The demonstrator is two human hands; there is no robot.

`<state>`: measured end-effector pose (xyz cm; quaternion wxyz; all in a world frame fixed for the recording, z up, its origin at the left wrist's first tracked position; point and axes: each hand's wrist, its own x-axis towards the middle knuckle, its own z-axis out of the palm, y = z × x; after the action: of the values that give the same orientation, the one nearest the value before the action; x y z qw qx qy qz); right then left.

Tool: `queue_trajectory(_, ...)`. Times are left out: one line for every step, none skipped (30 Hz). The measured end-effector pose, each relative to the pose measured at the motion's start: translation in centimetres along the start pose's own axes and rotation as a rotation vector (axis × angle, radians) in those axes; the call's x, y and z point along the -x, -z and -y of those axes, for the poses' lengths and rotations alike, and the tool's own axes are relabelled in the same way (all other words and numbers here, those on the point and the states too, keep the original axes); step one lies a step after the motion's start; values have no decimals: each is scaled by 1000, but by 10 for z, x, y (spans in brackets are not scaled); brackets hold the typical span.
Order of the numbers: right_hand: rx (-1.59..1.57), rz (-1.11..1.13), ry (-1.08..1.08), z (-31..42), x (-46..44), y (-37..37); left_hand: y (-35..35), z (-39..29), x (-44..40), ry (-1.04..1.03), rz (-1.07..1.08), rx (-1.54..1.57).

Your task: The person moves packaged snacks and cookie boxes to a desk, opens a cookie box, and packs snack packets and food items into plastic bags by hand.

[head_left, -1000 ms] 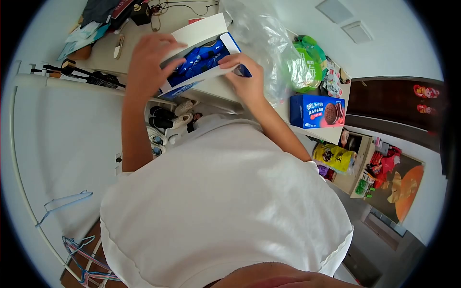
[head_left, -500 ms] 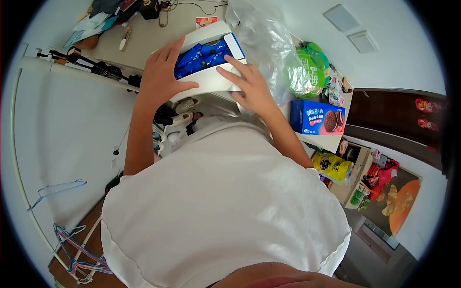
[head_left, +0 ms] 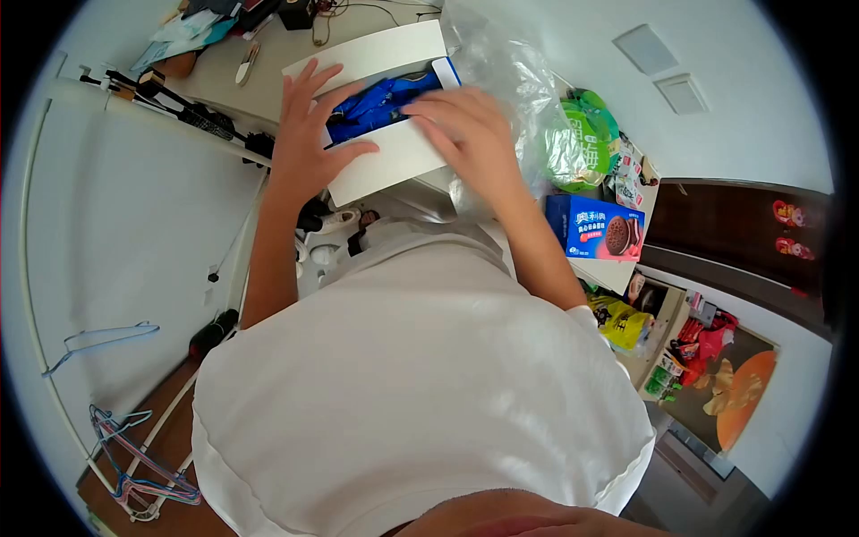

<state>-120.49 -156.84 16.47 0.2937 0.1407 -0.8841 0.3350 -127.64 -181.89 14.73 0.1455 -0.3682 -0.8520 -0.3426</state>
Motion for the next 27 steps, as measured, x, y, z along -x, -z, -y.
queue_trajectory(20,124,70,0,-14,-5,1,2,3,-29,-43,-49)
queue_trajectory(39,248,140,-2,-25,-11,1,2,7,-28,-44,-48)
queue_trajectory(40,249,140,-6,-33,-19,4,-4,11,38,-31,-11)
queue_trajectory(104,388,78,-11,-40,-27,5,-7,14,103,-18,27)
queue_trajectory(169,526,16,-14,-46,-31,6,-8,15,103,-18,29)
queue_trajectory(172,527,18,-15,-51,-33,5,-7,16,112,2,35)
queue_trajectory(218,575,52,-14,-56,-34,5,-6,17,122,21,43)
queue_trajectory(263,624,88,-14,-61,-35,3,-3,18,124,14,46)
queue_trajectory(267,629,93,-15,-64,-37,1,1,18,125,4,52)
queue_trajectory(258,659,100,-15,-65,-38,-1,4,18,127,-3,60)
queue_trajectory(251,689,107,-16,-66,-38,-2,6,19,130,-7,64)
queue_trajectory(255,693,111,-18,-65,-38,-3,9,18,126,-11,70)
queue_trajectory(231,624,102,-22,-63,-38,-3,10,17,120,-17,76)
queue_trajectory(206,553,95,-26,-62,-36,-2,12,16,120,-24,77)
queue_trajectory(210,553,103,-27,-62,-31,-1,14,14,127,-27,86)
queue_trajectory(83,373,32,-28,-60,-24,0,16,13,134,-31,95)
queue_trajectory(-46,193,-40,-27,-57,-18,2,18,11,134,-39,93)
queue_trajectory(-45,191,-36,-23,-54,-12,5,20,8,99,-49,11)
queue_trajectory(-259,78,-255,-17,-49,-6,9,19,2,59,-54,-69)
queue_trajectory(-472,-42,-477,-13,-43,0,11,14,-4,26,-98,-69)
queue_trajectory(-467,-55,-480,-13,-37,5,13,2,-11,14,-93,-64)
queue_trajectory(-569,-69,-541,-13,-30,10,14,-14,-17,57,-162,53)
queue_trajectory(-671,-85,-600,-12,-23,15,14,-29,-23,100,-229,172)
queue_trajectory(-721,-58,-663,-8,-17,20,12,-42,-29,87,-221,178)
queue_trajectory(-718,-73,-665,-4,-9,21,10,-54,-35,242,-81,460)
queue_trajectory(-808,-69,-663,-3,3,21,7,-64,-40,393,74,734)
queue_trajectory(-899,-55,-659,1,10,20,3,-64,-39,385,84,731)
